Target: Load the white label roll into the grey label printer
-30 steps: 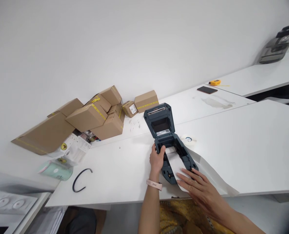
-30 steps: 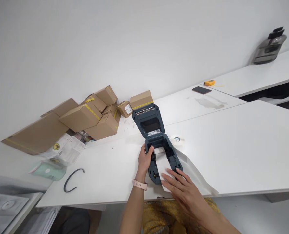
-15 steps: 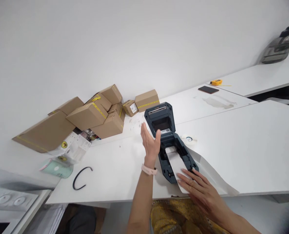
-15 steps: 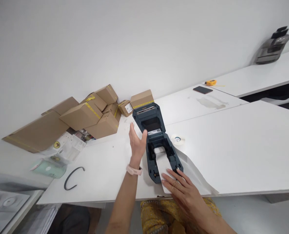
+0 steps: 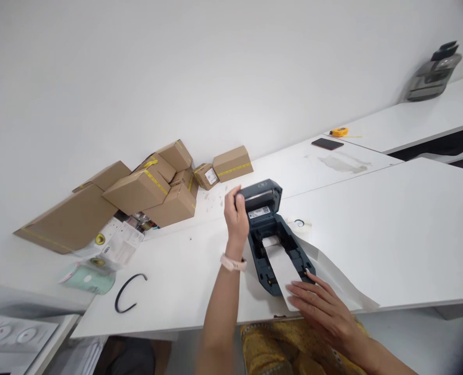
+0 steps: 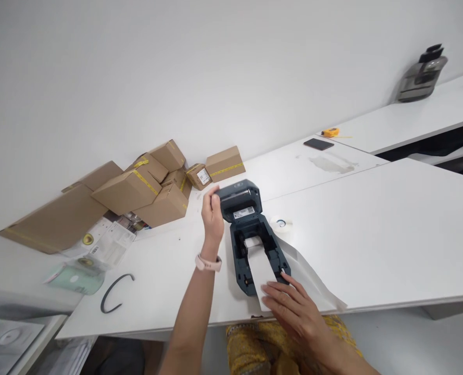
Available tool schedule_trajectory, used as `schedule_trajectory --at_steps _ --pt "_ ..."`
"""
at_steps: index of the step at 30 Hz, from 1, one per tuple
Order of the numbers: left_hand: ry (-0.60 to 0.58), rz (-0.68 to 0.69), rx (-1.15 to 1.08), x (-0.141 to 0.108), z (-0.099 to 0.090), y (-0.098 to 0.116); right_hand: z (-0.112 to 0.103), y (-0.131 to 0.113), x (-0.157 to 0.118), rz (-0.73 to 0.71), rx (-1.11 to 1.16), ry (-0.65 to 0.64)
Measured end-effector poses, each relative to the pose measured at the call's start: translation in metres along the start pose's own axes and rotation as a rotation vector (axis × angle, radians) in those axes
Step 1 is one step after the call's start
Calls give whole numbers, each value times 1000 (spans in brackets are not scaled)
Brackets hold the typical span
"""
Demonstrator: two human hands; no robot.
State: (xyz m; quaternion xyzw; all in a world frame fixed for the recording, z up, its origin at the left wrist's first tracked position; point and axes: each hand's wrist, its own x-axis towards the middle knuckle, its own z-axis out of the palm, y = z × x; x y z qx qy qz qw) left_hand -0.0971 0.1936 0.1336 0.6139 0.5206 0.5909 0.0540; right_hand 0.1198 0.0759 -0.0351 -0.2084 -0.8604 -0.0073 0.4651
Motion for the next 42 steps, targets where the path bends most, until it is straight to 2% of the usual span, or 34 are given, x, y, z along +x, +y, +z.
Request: schedule_trajectory --at_steps 3,6,9,11,17,24,27,29,32,34,36,39,42 --pt "-42 68 31 -58 -10 8 1 -3 2 28 -5 86" --pt "-121 60 67 -109 -19 5 -1 -6 4 40 -20 109" --pt "-214 26 89 -148 -25 -3 -2 -8 3 34 -40 106" --pt "-222 37 124 -167 -27 -8 -1 -9 -1 34 -63 93" --pt "-136 333 281 -198 -24 -19 3 -10 -7 62 -105 109" --pt "-101 380 354 -213 -21 -25 3 -13 -18 52 -66 65" --pt "-77 396 325 -217 -18 -32 -3 -19 -19 101 -18 115" --pt "-58 398 298 -219 -15 -37 -8 -21 -11 223 24 209" --pt "-24 401 274 -219 -9 -42 -8 -15 17 553 117 296" --pt "2 409 270 -218 -7 -42 -3 -5 37 772 211 258" --pt "15 410 277 -217 -6 -41 5 6 50 928 328 186" --pt "15 404 286 -216 -6 -39 12 15 54 1093 495 130" --pt "15 386 281 -218 -6 -39 14 17 49 1213 587 132"
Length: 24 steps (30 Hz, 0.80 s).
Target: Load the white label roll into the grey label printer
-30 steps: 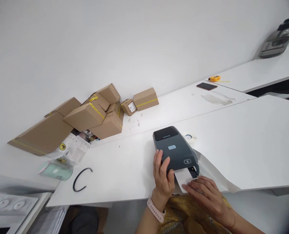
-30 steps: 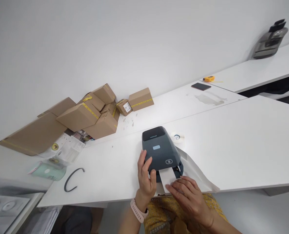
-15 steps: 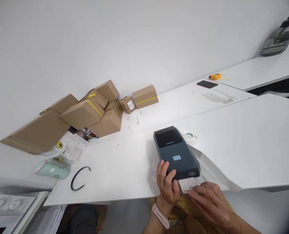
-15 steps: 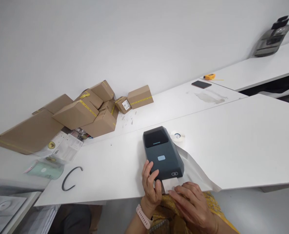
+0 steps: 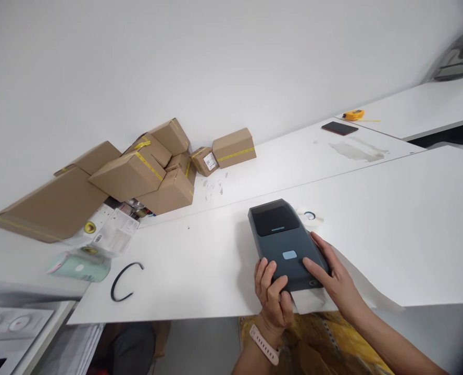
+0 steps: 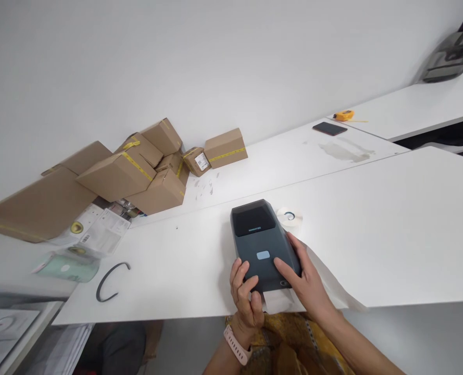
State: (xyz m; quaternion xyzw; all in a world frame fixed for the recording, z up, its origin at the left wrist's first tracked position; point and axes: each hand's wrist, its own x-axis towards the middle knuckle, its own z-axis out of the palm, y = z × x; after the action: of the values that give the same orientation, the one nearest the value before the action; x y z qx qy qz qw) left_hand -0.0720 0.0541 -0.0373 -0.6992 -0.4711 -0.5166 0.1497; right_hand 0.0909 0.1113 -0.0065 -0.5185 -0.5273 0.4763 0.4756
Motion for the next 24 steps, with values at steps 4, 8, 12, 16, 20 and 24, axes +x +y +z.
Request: schedule_trajectory --at_steps 4,8,12,16,20,24 --pt "3 -12 10 -4 2 -1 0 2 -3 49 55 18" --pt "53 -5 18 -1 6 -4 3 3 -1 -5 18 48" --pt "22 -11 -6 9 -2 -1 4 5 -2 -189 -57 44" --pt "8 -370 -100 4 -24 24 -4 5 -7 -456 -157 26" --pt "163 -1024 -311 -19 -29 64 -18 4 -13 -413 -138 -85" --pt "-286 -1500 -860 -16 -10 89 -26 1 -13 -395 -127 -107"
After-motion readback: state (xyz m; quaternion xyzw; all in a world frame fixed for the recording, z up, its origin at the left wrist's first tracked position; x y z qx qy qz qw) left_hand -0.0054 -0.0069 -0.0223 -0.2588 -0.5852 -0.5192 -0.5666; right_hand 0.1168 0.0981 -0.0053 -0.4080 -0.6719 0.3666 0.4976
